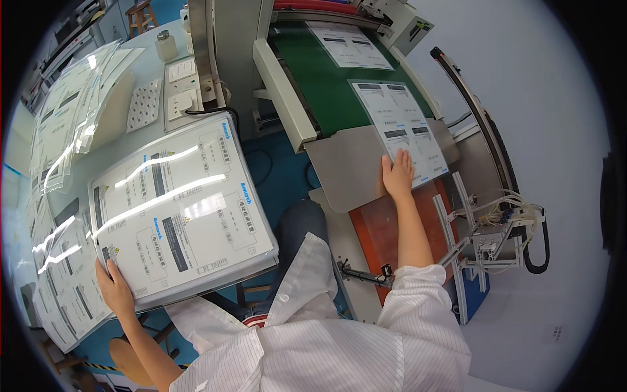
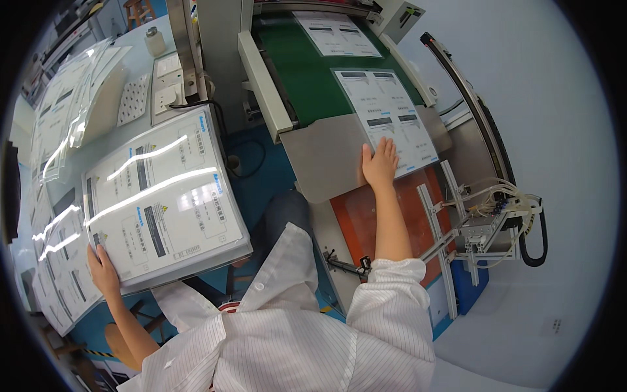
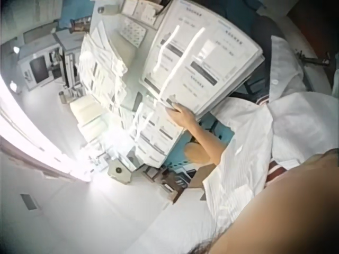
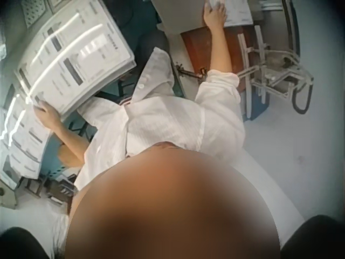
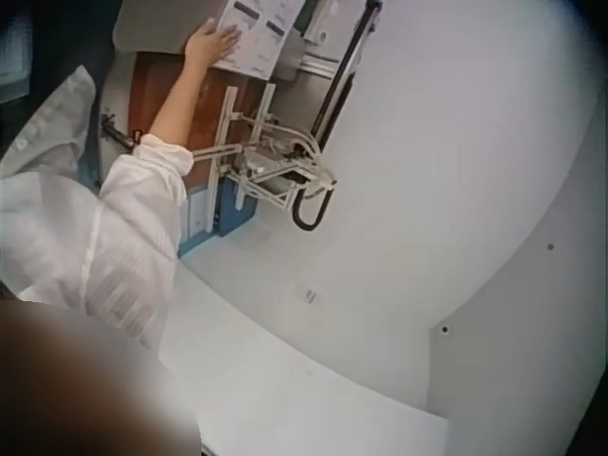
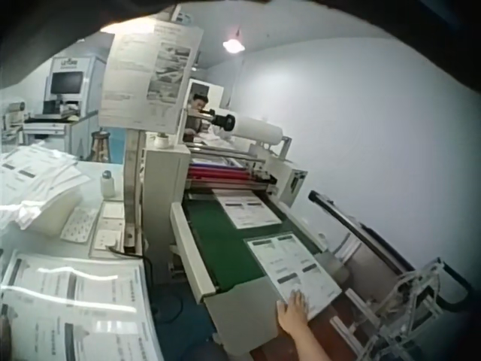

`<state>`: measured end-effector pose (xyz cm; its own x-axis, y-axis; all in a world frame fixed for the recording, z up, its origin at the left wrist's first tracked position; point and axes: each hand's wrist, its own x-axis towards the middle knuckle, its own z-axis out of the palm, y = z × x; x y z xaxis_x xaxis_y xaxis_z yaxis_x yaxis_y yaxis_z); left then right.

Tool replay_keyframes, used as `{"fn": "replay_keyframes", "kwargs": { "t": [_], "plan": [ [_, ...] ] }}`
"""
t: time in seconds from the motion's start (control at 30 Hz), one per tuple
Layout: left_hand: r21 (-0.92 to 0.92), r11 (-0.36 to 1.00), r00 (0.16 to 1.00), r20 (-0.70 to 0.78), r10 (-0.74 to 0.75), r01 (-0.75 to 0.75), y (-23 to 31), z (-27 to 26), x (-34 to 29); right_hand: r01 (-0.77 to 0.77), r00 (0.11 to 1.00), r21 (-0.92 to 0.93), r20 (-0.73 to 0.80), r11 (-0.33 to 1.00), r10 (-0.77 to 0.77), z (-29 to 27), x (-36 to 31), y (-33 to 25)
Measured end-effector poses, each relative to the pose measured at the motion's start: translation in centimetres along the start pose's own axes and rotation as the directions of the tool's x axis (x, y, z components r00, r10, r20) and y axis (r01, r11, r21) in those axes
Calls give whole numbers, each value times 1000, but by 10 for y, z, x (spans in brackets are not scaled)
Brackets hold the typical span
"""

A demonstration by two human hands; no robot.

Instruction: Picking up printed label sheets and placing them onto a conveyor belt system.

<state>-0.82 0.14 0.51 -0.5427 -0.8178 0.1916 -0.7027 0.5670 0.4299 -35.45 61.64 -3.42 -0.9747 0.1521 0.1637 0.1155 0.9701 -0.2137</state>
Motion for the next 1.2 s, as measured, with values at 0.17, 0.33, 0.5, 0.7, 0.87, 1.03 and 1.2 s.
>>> {"fn": "replay_keyframes", "kwargs": {
  "t": [0.17,0.33,0.5,0.7,0.87,1.03,1.2],
  "plan": [
    [-1,1000,999,-30,20,-20,-4,-3,0,167,985,56,33,984,-169,-10,-69,-33],
    [-76,997,1000,-6,-21,20,-6,-10,-9,404,879,66,250,912,-407,-51,-130,-68],
    [-662,724,970,238,-43,194,10,-29,3,456,863,-93,290,885,-414,-46,-142,-47],
    [-874,334,934,317,-161,354,-8,-51,1,196,958,110,191,974,-214,-96,-154,-128],
    [-930,305,967,143,-210,204,-14,-54,0,482,860,438,-73,758,-505,-132,-188,-179],
    [-935,328,989,103,-109,133,1,-77,-6,870,388,391,-162,302,-908,-136,-230,-217],
    [-877,-94,880,474,-20,470,12,-83,-8,948,71,316,-58,49,-996,-124,-241,-224]
  ]
}}
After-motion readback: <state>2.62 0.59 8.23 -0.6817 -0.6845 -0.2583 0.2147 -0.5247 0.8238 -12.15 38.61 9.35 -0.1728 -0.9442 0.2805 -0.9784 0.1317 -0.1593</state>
